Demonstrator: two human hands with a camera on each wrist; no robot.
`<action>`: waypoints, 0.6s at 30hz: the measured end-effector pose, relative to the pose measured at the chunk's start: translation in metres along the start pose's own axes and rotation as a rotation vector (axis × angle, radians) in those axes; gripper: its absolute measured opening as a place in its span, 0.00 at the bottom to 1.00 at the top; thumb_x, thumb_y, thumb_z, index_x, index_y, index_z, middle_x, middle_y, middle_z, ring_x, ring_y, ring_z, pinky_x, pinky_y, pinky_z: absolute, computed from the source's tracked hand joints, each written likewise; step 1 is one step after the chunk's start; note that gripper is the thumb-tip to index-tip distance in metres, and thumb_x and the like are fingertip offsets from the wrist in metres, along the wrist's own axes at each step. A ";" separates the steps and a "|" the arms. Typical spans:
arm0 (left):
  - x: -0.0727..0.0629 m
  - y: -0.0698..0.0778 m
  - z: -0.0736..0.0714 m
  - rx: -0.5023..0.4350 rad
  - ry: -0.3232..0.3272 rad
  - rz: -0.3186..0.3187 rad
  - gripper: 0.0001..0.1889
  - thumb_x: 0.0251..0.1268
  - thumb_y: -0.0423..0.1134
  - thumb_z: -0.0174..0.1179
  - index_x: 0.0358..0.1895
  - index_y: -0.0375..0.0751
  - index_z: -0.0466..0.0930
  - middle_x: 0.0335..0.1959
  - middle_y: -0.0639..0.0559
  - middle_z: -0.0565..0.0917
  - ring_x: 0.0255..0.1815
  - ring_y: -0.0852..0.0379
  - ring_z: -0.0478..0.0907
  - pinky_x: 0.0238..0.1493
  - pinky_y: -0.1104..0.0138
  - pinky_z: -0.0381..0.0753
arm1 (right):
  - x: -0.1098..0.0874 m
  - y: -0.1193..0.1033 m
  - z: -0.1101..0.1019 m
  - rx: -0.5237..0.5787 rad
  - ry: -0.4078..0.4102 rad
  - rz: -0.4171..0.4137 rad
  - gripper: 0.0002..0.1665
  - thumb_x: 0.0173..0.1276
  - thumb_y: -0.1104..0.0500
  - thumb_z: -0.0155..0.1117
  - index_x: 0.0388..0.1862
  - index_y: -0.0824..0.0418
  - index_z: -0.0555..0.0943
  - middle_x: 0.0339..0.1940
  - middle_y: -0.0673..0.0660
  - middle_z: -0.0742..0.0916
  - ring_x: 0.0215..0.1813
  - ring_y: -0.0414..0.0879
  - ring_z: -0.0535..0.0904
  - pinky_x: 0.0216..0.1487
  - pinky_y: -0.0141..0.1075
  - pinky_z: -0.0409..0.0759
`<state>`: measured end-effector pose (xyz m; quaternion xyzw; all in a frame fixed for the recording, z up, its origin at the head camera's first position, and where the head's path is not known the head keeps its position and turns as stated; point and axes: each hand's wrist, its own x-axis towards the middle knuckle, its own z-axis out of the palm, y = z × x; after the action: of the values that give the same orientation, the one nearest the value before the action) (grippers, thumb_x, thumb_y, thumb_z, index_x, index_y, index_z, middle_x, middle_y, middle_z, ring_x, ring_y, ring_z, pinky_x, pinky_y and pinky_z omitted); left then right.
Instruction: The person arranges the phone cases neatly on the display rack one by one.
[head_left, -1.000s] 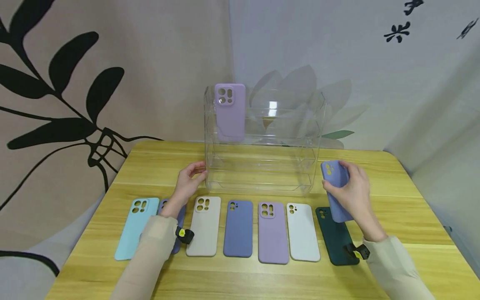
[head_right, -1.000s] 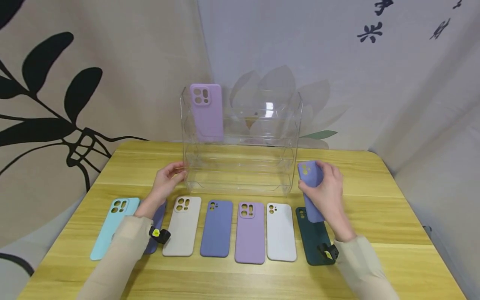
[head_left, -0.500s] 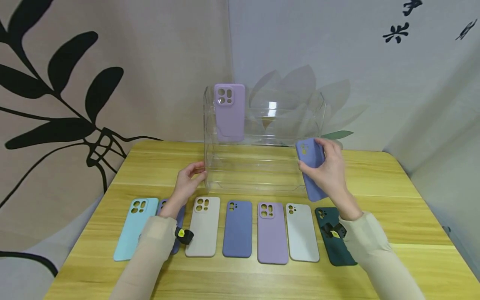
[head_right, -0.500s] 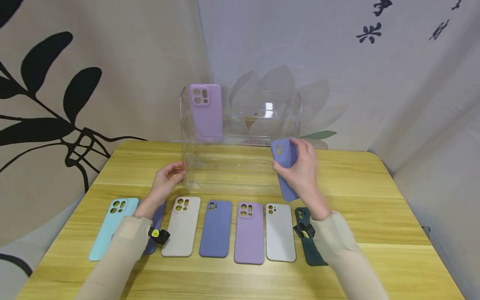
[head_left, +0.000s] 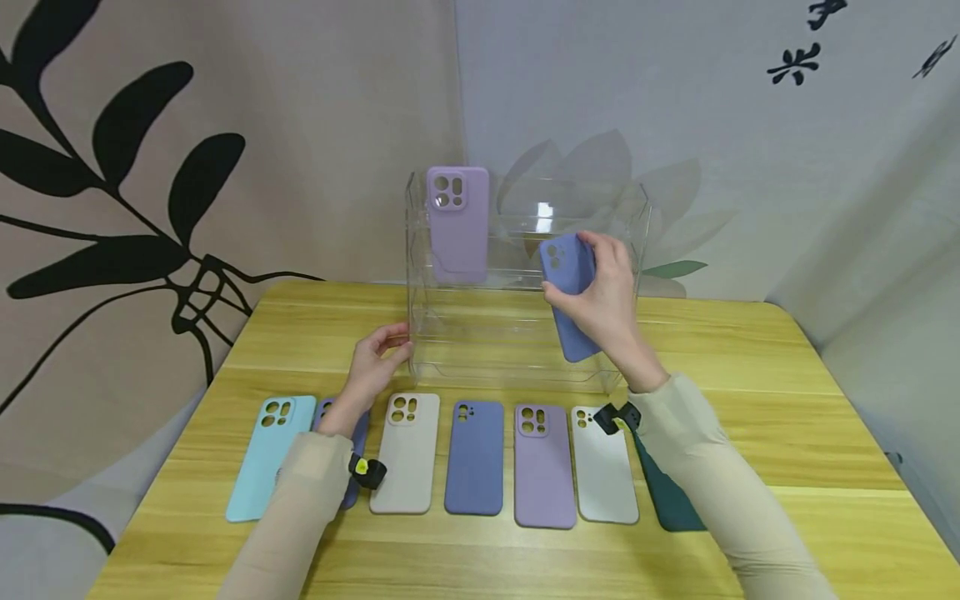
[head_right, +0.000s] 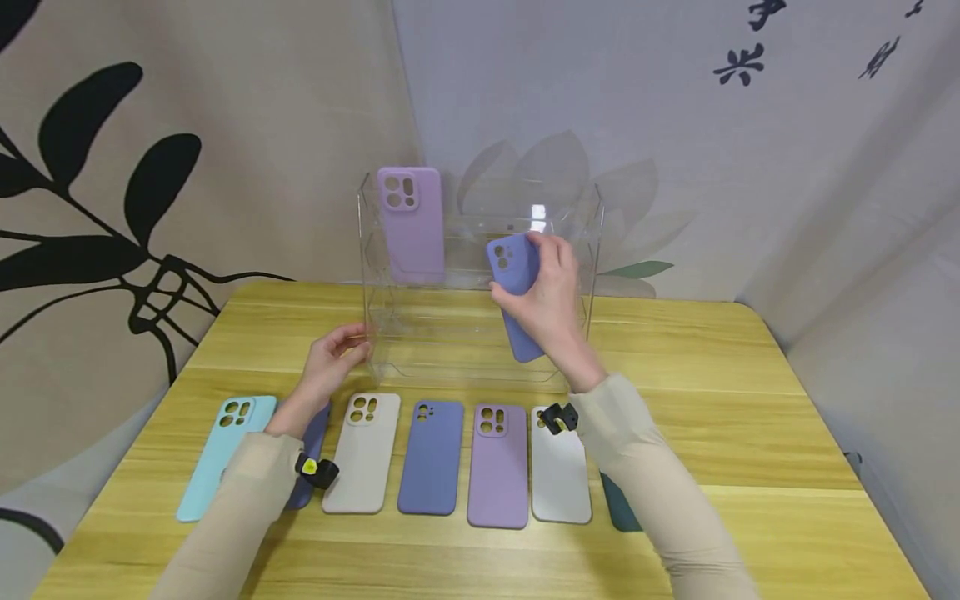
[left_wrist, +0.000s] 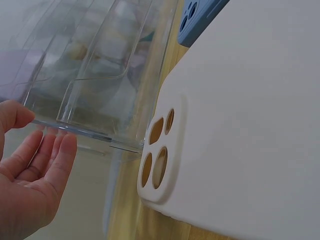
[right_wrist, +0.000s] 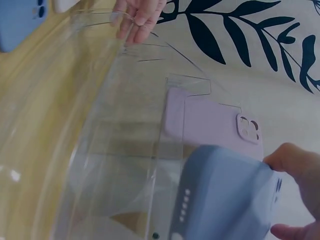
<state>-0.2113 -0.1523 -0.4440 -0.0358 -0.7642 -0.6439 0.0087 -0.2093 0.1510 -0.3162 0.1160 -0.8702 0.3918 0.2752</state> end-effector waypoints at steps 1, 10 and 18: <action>0.000 0.000 0.000 0.000 0.001 0.002 0.18 0.64 0.25 0.54 0.58 0.26 0.70 0.56 0.35 0.73 0.50 0.56 0.71 0.43 0.79 0.73 | 0.003 -0.002 0.003 0.006 0.004 -0.001 0.42 0.46 0.59 0.74 0.61 0.70 0.69 0.56 0.69 0.72 0.54 0.59 0.67 0.51 0.50 0.70; 0.000 0.000 0.000 0.012 0.004 0.000 0.18 0.64 0.26 0.54 0.57 0.26 0.70 0.54 0.34 0.74 0.52 0.50 0.71 0.42 0.79 0.73 | 0.031 -0.020 0.024 0.060 0.046 0.017 0.46 0.47 0.58 0.73 0.64 0.67 0.65 0.57 0.66 0.68 0.55 0.56 0.65 0.54 0.45 0.68; 0.001 -0.002 -0.001 0.013 0.008 -0.004 0.18 0.64 0.26 0.54 0.57 0.26 0.70 0.56 0.35 0.73 0.52 0.51 0.71 0.43 0.79 0.73 | 0.061 -0.023 0.033 0.089 0.155 0.036 0.49 0.51 0.55 0.71 0.70 0.65 0.60 0.58 0.63 0.64 0.57 0.54 0.62 0.59 0.37 0.64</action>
<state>-0.2125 -0.1536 -0.4460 -0.0315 -0.7684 -0.6391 0.0108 -0.2626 0.1117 -0.2855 0.0820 -0.8299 0.4429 0.3292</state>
